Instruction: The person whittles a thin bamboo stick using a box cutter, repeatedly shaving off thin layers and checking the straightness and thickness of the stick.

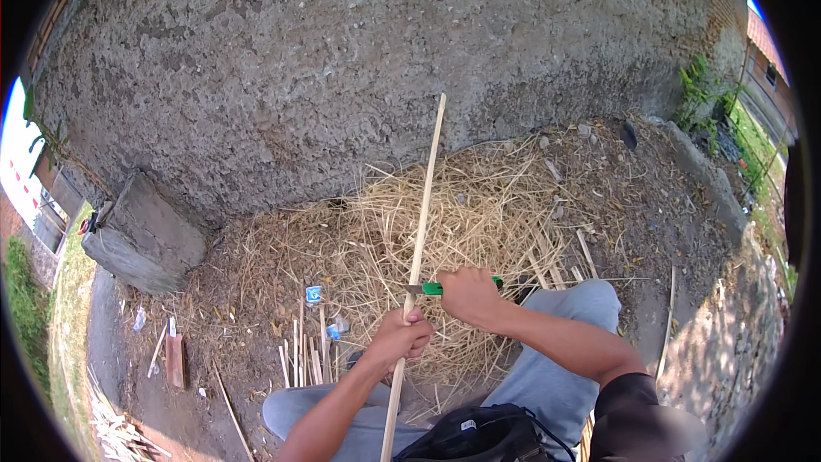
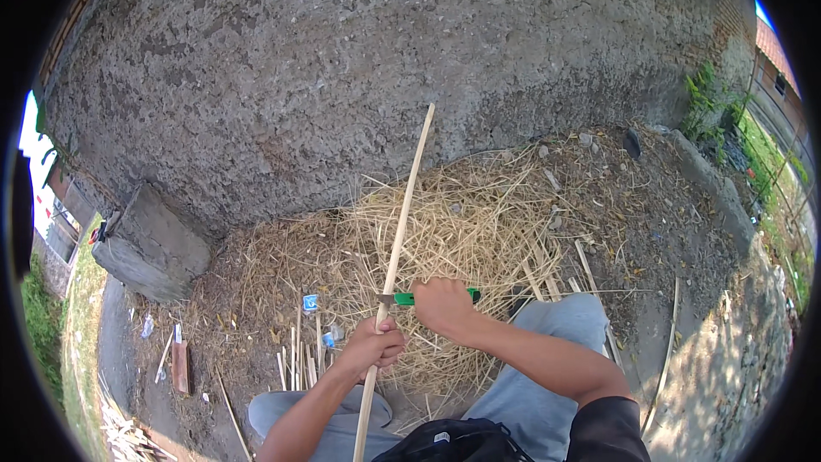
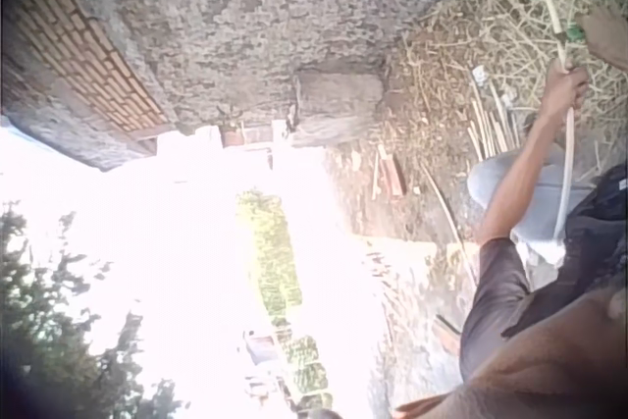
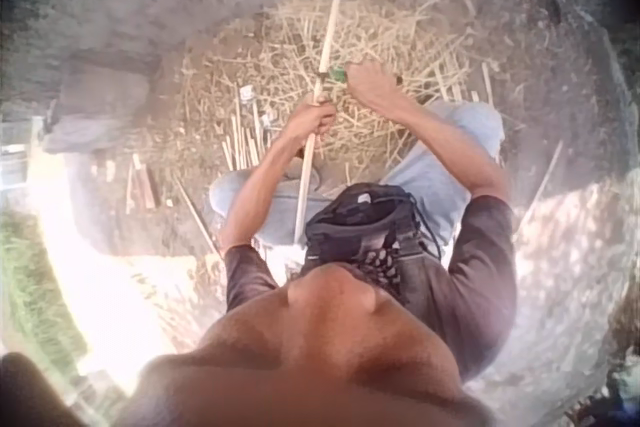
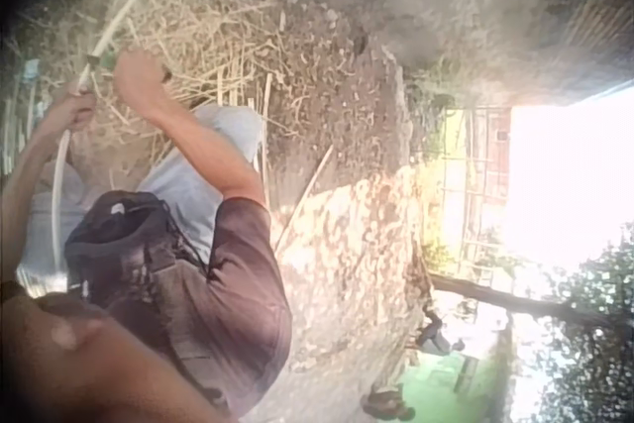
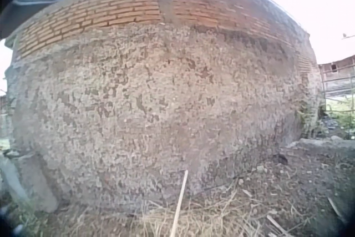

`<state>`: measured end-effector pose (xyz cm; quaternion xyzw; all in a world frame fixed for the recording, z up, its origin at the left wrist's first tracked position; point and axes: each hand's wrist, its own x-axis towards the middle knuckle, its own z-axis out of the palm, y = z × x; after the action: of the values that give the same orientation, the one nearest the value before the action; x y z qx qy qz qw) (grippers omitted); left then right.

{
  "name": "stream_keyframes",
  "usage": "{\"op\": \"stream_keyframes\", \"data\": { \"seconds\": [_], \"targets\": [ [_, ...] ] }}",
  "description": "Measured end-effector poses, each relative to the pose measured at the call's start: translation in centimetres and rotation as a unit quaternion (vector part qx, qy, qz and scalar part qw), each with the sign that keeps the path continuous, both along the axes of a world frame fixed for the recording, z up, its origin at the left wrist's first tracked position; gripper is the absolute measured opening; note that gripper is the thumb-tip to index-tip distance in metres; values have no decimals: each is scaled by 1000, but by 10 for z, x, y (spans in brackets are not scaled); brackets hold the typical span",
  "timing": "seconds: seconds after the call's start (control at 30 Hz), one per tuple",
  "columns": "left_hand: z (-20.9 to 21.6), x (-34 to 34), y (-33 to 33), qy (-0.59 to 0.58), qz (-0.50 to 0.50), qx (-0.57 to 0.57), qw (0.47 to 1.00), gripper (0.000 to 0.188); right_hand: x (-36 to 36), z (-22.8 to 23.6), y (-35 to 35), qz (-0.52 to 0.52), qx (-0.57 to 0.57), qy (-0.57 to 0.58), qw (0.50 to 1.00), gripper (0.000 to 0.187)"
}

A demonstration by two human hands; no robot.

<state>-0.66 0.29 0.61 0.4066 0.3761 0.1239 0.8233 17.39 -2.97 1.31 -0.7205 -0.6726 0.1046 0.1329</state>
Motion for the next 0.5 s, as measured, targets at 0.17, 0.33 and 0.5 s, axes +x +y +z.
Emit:
{"op": "stream_keyframes", "data": {
  "seconds": [0.17, 0.33, 0.5],
  "targets": [
    [0, 5, 5, 5, 21, 21, 1000, 34, -6, -7, 4, 20, 23, -20, 999, 14],
    [0, 5, 2, 0, 2, 40, 999, 33, -8, -19, 12, 19, 53, -26, 998, 14],
    [-5, 3, -9, 20, -28, 45, 998, 32, 10, -36, 24, 0, 54, -74, 996, 15]
  ]
}}
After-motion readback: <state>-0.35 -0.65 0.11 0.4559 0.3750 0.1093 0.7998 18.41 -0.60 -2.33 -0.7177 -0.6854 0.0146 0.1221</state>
